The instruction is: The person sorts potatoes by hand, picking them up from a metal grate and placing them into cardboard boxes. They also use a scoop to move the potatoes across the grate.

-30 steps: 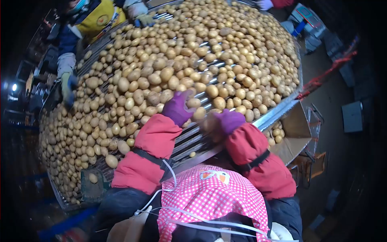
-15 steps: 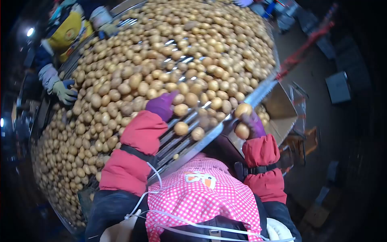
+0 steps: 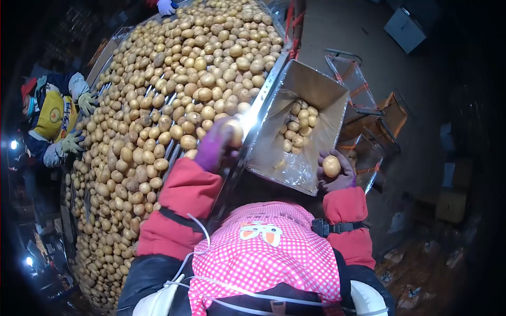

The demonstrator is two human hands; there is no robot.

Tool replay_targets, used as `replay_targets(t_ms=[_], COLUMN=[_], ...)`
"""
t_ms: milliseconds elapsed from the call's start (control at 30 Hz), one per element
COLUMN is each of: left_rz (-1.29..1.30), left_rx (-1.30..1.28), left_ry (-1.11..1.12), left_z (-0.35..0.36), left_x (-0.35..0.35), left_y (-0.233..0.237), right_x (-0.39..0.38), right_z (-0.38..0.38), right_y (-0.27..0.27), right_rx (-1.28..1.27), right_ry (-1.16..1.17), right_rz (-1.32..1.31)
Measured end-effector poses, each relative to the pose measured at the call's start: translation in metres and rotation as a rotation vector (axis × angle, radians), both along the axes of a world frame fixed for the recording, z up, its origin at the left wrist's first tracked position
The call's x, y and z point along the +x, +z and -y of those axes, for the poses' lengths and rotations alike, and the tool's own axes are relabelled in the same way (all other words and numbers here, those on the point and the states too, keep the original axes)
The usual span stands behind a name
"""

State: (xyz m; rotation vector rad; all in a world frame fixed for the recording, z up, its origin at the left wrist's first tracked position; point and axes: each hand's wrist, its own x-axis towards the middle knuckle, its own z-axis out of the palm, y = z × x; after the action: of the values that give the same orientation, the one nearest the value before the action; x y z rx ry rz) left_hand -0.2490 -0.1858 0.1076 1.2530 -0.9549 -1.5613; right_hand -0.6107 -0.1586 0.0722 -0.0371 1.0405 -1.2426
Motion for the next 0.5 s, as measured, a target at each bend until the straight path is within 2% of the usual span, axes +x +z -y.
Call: replay_targets(t_ms=[67,133,167,267,300,333,400,433,500], left_rz=[0.127,0.190,0.207,0.245,0.264,0.303,0.092,0.118,0.180], left_rx=[0.007,-0.200,-0.219,-0.159,-0.146,-0.187,0.084,0.028,-0.146], left_ry=[-0.159,-0.177,-0.190,-0.210,-0.199,-0.156,0.091,0.166,0.326], left_z=[0.010,0.022,0.028,0.039,0.038,0.034,0.009,-0.002,-0.034], left_x=[-0.047,-0.078,-0.081,-0.077,-0.072,-0.060,-0.068,-0.051,-0.006], left_y=[0.009,-0.031,-0.050,-0.092,-0.102,-0.109,-0.006,-0.005,-0.001], right_x=[-0.039,-0.080,-0.086,-0.120,-0.146,-0.179,-0.195,-0.192,-0.153], right_z=[-0.003,-0.010,-0.019,-0.026,-0.031,-0.035,-0.031,-0.025,0.001], right_y=[-0.015,-0.037,-0.034,-0.044,-0.077,-0.134,-0.162,-0.150,-0.114], right_rx=[-0.006,0.015,-0.068,0.049,-0.035,-0.123,-0.136,-0.046,0.048], right_ry=[-0.006,-0.012,-0.080,-0.417,-0.420,-0.411,-0.473,-0.538,-0.450], right_rz=[0.102,0.242,0.230,0.250,-0.013,-0.274,-0.378,-0.220,-0.143])
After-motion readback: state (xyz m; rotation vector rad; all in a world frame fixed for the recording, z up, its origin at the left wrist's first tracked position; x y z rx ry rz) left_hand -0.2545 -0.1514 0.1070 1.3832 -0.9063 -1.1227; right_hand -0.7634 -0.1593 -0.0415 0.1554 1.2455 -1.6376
